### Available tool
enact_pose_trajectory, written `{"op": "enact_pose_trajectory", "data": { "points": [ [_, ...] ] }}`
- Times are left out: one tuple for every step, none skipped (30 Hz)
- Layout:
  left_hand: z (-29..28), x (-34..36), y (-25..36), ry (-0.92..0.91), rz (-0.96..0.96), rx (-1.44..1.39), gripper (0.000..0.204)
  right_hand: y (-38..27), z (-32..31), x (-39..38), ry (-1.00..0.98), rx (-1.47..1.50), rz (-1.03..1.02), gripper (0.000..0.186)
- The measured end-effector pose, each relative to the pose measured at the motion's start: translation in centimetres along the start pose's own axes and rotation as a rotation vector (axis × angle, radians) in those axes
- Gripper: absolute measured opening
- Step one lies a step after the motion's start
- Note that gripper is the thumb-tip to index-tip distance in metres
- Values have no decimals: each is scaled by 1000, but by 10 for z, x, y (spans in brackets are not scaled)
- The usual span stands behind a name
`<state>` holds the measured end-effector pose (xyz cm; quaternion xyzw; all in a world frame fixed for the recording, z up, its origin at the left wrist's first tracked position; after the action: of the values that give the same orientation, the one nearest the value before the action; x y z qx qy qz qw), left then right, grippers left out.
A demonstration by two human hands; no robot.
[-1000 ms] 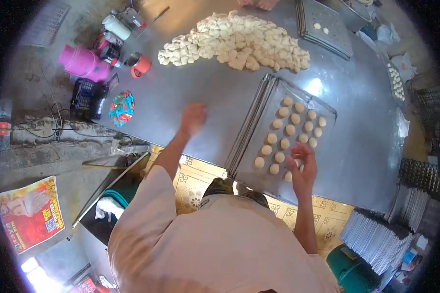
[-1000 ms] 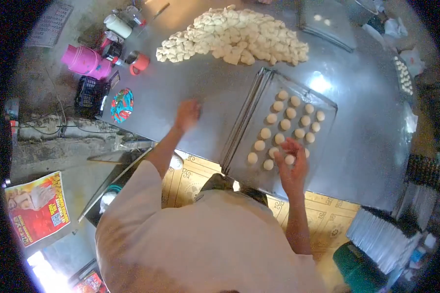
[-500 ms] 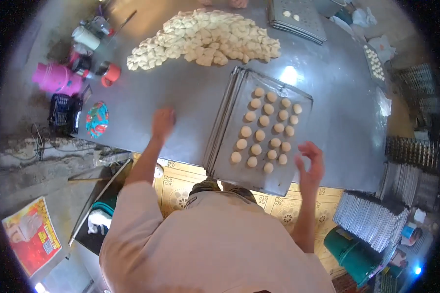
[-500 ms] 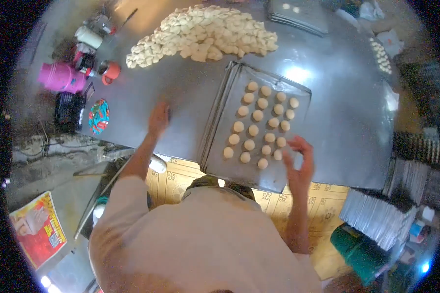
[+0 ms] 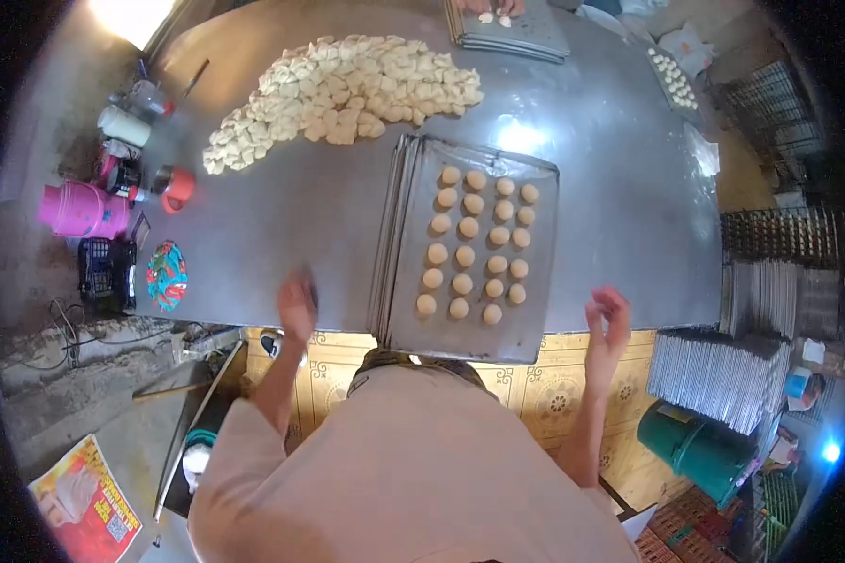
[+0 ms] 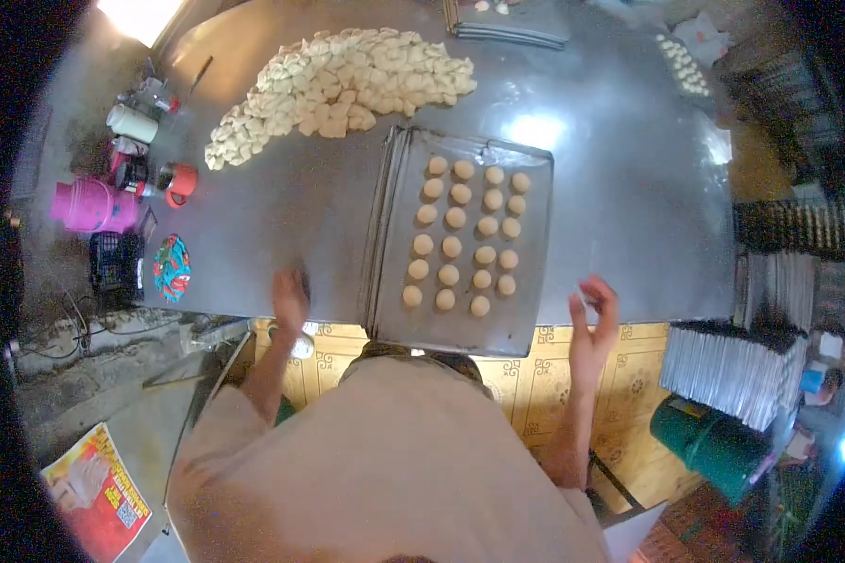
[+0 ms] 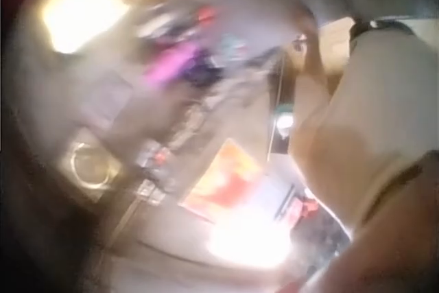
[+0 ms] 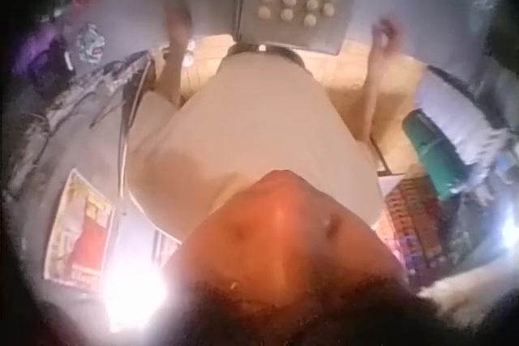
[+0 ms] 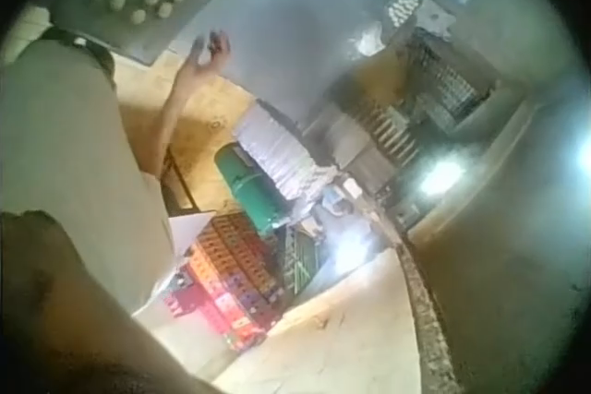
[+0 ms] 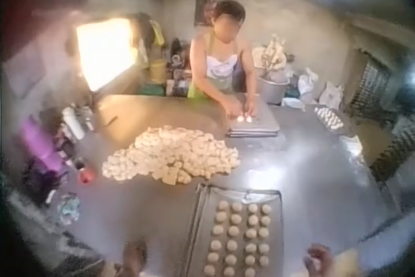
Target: The recorder is shaping small pieces of dough into balls and arranging them on a baking tray.
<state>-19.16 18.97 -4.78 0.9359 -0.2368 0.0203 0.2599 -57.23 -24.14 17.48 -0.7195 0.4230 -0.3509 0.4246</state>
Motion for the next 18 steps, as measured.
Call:
{"op": "enact_pose_trajectory", "data": {
  "points": [
    [5,-9,14,-80,18,112,15,3,-2,-3,-28,59,37,37],
    [11,-15,39,-104,125,224,17,10,-8,-6,21,97,101,36],
    [10,-15,63,-34,242,284,18,24,-18,-11,113,107,233,35],
    [22,-8,82,-74,350,261,21,19,-6,-13,-2,135,139,34],
    [23,3,88,-30,362,264,26,19,3,-15,-107,140,115,33],
    [25,20,89,8,375,256,31,19,22,-22,-290,168,82,32],
    [30,28,78,-54,322,268,37,18,26,-25,-342,57,6,30],
    [19,38,69,40,305,236,44,19,20,-25,-258,36,-32,28],
    [19,43,52,-34,244,250,45,20,17,-25,-221,25,-63,27],
    [9,45,38,-27,211,237,47,19,12,-24,-192,34,-117,26],
    [5,43,26,-89,180,245,49,30,8,-22,-153,125,-35,25],
    [-10,36,27,-44,210,171,48,39,-2,-20,-105,226,24,25],
    [-19,30,32,-61,233,120,48,54,-15,-18,24,306,124,24],
    [-19,18,42,-159,225,93,48,57,-17,-17,-53,325,126,23],
    [-29,15,56,-107,156,56,47,70,-24,-17,-22,316,195,23],
    [-29,9,75,-128,69,38,45,84,-37,-18,51,295,291,22],
    [-30,5,106,-95,45,3,44,90,-35,-16,-24,324,292,20],
    [-18,-1,138,-157,-8,-137,41,90,-36,-14,-80,361,229,20]
  ]
}}
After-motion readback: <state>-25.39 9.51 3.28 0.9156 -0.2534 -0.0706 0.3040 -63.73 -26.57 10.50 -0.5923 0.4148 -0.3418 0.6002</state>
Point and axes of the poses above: each hand's wrist, its own x-axis towards the middle knuckle, its own z-axis out of the palm, y = z × x, the point moved 9 cm from there along x, towards the middle knuckle, and after that the axes turned 6 degrees about x, right-handed, at the moved point
